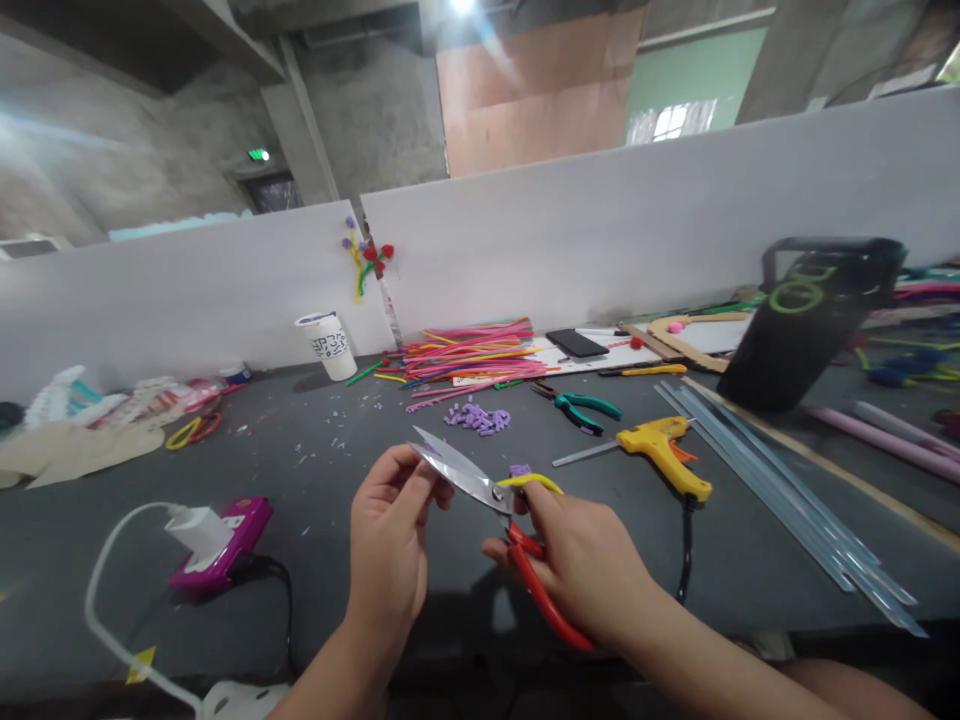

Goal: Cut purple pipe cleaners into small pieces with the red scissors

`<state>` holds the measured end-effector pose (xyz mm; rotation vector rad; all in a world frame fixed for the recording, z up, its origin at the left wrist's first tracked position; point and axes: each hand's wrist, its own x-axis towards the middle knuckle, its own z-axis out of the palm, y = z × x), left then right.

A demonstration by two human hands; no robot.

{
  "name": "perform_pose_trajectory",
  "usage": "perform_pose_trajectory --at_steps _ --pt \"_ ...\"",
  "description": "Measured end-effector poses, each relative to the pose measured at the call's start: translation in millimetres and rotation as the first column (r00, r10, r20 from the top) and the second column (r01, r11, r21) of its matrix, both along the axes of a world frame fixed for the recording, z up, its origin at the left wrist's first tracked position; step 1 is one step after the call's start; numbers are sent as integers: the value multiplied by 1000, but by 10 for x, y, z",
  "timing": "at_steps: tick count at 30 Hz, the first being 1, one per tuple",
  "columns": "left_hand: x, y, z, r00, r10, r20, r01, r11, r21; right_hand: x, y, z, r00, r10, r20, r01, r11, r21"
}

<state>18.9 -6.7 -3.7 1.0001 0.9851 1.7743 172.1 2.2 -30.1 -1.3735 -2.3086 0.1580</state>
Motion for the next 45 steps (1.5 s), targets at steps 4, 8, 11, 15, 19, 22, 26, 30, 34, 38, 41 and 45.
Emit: perform_pose_trajectory --at_steps 4,8,11,15,19,22,26,30,34,38,41,45 --pt "-3 3 -4 1000 -5 13 5 1000 5 -2 12 -2 1000 0 11 0 1000 4" --pt "-9 9 -12 1000 -2 28 2 1000 9 7 12 -6 1000 4 17 -4 1000 17" --pt "-14 10 -19 999 -4 37 4 1000 2 9 13 -10 1000 3 6 -4 999 37" --pt "-16 8 -20 999 8 46 -8 1000 -7 3 23 -10 1000 3 1 -3 998 58" --pt "-15 8 -10 999 3 47 -3 1000 -6 8 20 -12 1000 5 7 -5 998 65" --pt "-17 10 -7 999 9 45 -9 1000 -5 18 11 -18 1000 10 1 -10 998 69" --pt "-24 15 -14 999 7 53 -6 1000 -11 17 15 -19 1000 6 5 -6 998 68" --pt "-28 16 -13 999 5 49 -4 1000 -6 13 28 -10 1000 1 21 -2 998 62" --pt "-32 9 13 999 20 44 -19 1000 -15 33 40 13 1000 -7 -8 8 999 31" --pt "-27 -7 28 997 -65 36 68 993 -96 45 63 73 969 14 -247 -52 988 -149" --pt "-7 -11 7 964 -265 30 265 936 -231 38 96 130 853 -37 -521 -158 933 -324" --pt "44 -11 -37 872 -486 62 471 799 -374 49 150 193 678 -190 -710 -306 806 -507"
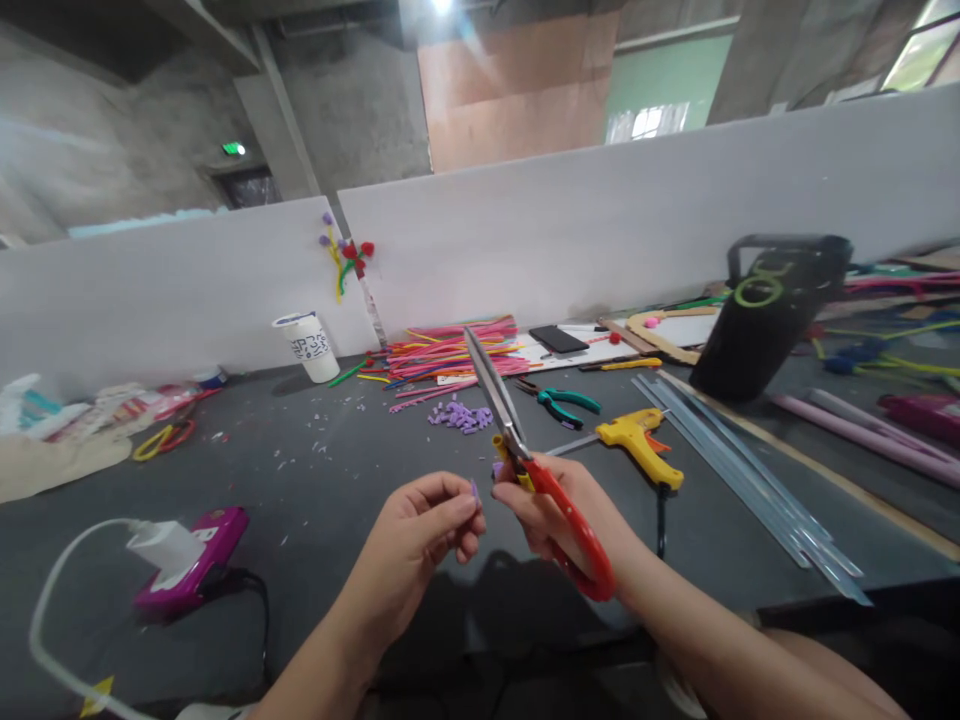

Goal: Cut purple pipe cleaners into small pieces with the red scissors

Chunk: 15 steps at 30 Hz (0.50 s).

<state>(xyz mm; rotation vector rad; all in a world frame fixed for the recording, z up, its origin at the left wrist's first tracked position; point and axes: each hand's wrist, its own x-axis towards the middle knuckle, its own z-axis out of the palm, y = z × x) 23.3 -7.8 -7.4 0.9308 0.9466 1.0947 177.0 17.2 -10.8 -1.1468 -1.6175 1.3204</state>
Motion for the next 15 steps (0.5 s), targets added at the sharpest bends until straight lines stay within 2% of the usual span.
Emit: perform_pose_trajectory --at_steps 2,5,9,15 --pt "27 -4 -14 997 -74 -12 73 996 -42 18 18 26 994 60 -88 -66 996 -64" --pt "54 -10 -25 992 -120 -34 117 991 -70 40 20 56 986 129 -103 -140 984 -107" --pt "61 0 -34 990 -139 -37 136 989 -65 39 5 59 990 127 -67 -133 985 -107" --pt "83 25 -60 988 -132 -83 131 991 -18 18 14 1 993 108 -42 -109 993 -35"
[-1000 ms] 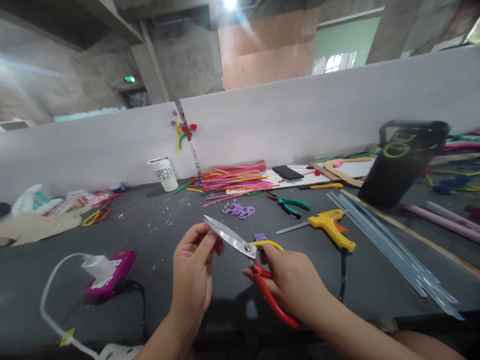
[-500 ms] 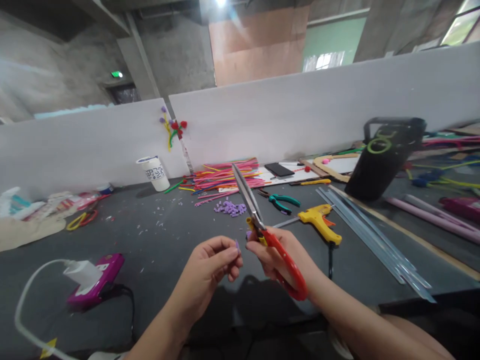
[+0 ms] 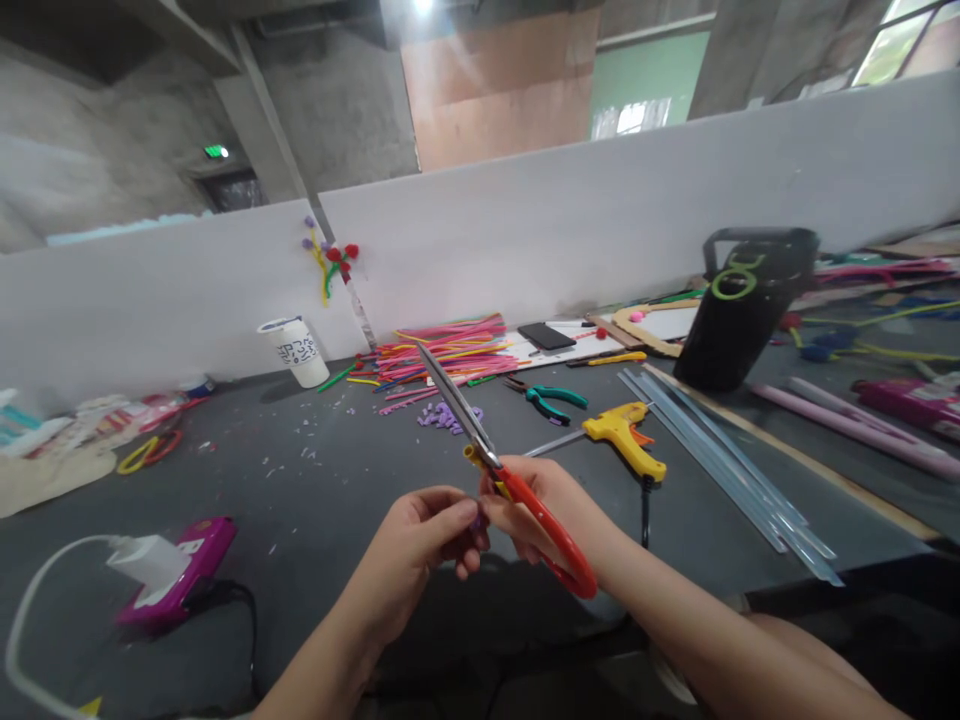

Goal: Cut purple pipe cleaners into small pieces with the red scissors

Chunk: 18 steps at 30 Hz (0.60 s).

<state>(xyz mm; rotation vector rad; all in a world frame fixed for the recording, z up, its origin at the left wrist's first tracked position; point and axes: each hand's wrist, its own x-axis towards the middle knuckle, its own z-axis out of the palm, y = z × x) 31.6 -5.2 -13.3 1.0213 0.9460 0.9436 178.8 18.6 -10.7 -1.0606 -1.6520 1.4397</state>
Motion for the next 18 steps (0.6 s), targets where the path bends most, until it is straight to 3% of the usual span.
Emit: perform_pose_trajectory --at_steps 3,8,13,18 --pt "-15 17 -19 995 -8 -98 9 1000 11 -5 7 2 999 -40 14 40 999 -5" --pt "-81 60 -13 936 60 -347 7 982 190 14 28 50 996 -68 54 71 996 -52" --pt "-65 44 19 964 34 -265 12 985 171 33 31 35 1000 -2 18 3 1000 -19" --pt "-34 15 12 953 39 -300 10 987 158 32 19 7 1000 26 11 -26 1000 -8"
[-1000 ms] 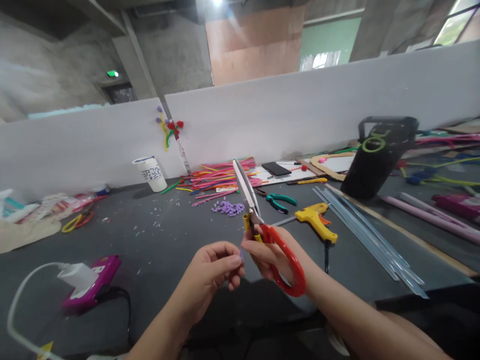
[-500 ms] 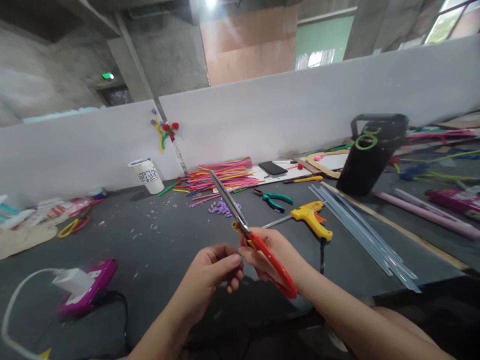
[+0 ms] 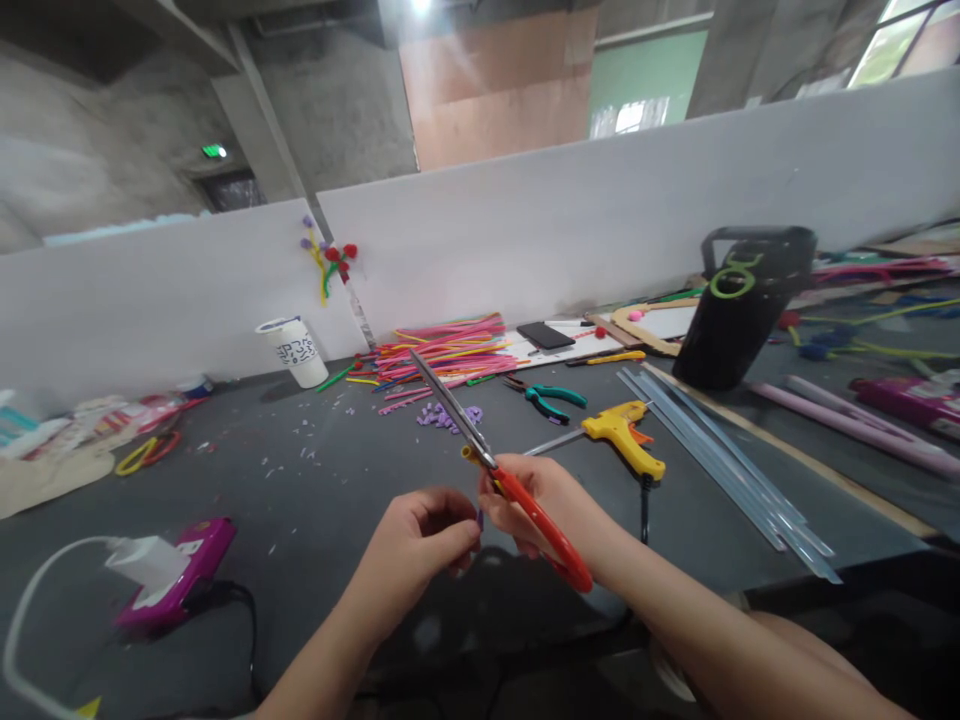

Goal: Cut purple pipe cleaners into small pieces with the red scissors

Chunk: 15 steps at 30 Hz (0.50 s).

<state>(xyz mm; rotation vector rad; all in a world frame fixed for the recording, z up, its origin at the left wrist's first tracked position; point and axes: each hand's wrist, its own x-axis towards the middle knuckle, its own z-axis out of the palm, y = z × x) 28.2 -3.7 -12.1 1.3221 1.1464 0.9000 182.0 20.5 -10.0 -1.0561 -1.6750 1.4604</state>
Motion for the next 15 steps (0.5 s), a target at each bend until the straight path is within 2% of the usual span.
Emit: perform_pose_trajectory --at_steps 3,6,10,15 --pt "-6 -12 4 996 83 -19 -80 991 109 16 14 -4 999 -28 17 27 999 45" --pt "-30 -27 20 978 207 30 -209 949 235 43 12 -4 991 -99 88 79 974 211" --pt "-75 -40 30 926 325 191 -370 878 303 47 -63 -15 929 -226 293 59 872 486" --pt "-106 -27 51 854 353 382 -473 833 288 3 -152 -102 816 -323 479 -60 777 627"
